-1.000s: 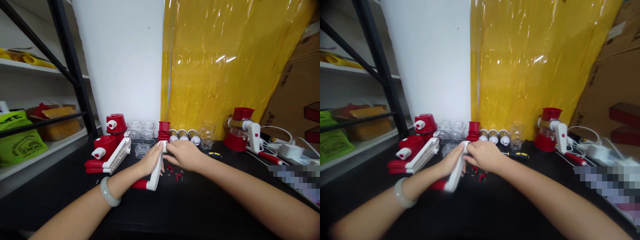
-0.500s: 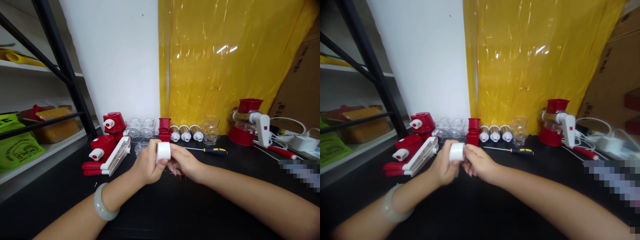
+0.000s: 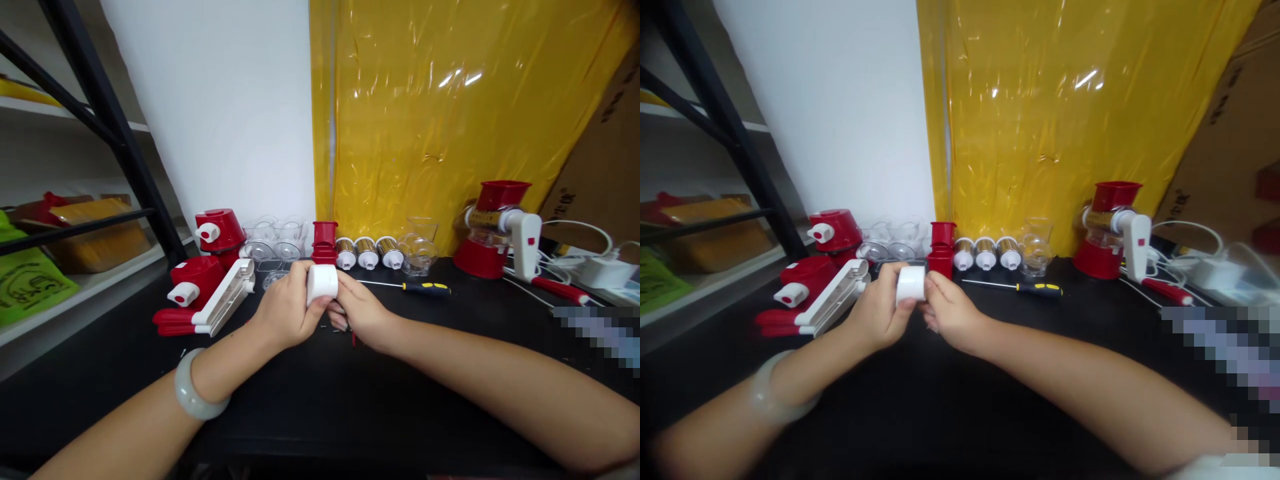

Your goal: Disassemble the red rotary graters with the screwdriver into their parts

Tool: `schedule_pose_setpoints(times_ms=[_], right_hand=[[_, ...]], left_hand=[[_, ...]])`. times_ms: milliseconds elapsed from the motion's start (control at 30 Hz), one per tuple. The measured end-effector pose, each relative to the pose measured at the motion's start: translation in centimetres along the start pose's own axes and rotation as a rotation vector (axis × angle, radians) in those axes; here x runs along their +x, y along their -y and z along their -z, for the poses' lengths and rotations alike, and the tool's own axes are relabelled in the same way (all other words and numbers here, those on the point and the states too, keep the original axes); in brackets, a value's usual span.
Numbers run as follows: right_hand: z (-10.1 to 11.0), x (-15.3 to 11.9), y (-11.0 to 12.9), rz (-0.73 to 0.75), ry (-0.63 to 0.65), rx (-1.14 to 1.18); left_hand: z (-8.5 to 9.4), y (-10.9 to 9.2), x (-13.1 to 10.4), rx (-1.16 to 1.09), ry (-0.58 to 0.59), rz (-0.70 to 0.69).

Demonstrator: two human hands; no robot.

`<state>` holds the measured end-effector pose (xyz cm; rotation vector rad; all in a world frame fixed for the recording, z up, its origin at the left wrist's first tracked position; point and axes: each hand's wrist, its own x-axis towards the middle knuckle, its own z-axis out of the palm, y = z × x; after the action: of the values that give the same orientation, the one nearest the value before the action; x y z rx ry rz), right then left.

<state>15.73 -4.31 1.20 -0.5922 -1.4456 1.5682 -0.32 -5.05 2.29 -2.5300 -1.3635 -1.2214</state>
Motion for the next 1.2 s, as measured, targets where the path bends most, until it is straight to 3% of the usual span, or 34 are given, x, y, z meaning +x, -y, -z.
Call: schedule_pose_setpoints(times_ms=[133, 267, 500, 633, 767, 867, 1067, 1200], right_hand=[[0.3, 0.0, -0.1, 0.024, 0.001, 0.084], [0.5, 0.2, 0.2, 0.019, -0.005, 0.138], [3.1, 1.5, 2.3, 0.155, -0.224, 0.093], [6.4, 2.5, 3.9, 0.227, -0.29, -0.349], [8.8, 2.2, 5.4, -0.008, -0.062, -1.081], [9.6, 1.7, 5.5, -0.126, 0.069, -1.42], [10.2, 1.7, 3.2, -0.19, 0.154, -1.783], [10.2, 2.0, 2.3, -0.127, 0.06, -1.858]], left_hand=[[0.7, 0.1, 0.4, -0.09, -0.097, 0.038], [1.1, 0.7, 0.9, -0.19, -0.105, 0.069], [0.3, 1.1, 1.3, -0.335, -0.083, 0.216], [-0.2, 1.0, 1.8, -0.567, 0.053, 0.449], [-0.6, 1.0, 2.2, -0.772, 0.242, 0.636], [-1.0, 1.3, 2.4, -0.843, 0.364, 0.724], [-1.8, 2.6, 2.2, -0.938, 0.5, 0.834], [-2.3, 2.8, 2.0, -0.949, 0.523, 0.883]])
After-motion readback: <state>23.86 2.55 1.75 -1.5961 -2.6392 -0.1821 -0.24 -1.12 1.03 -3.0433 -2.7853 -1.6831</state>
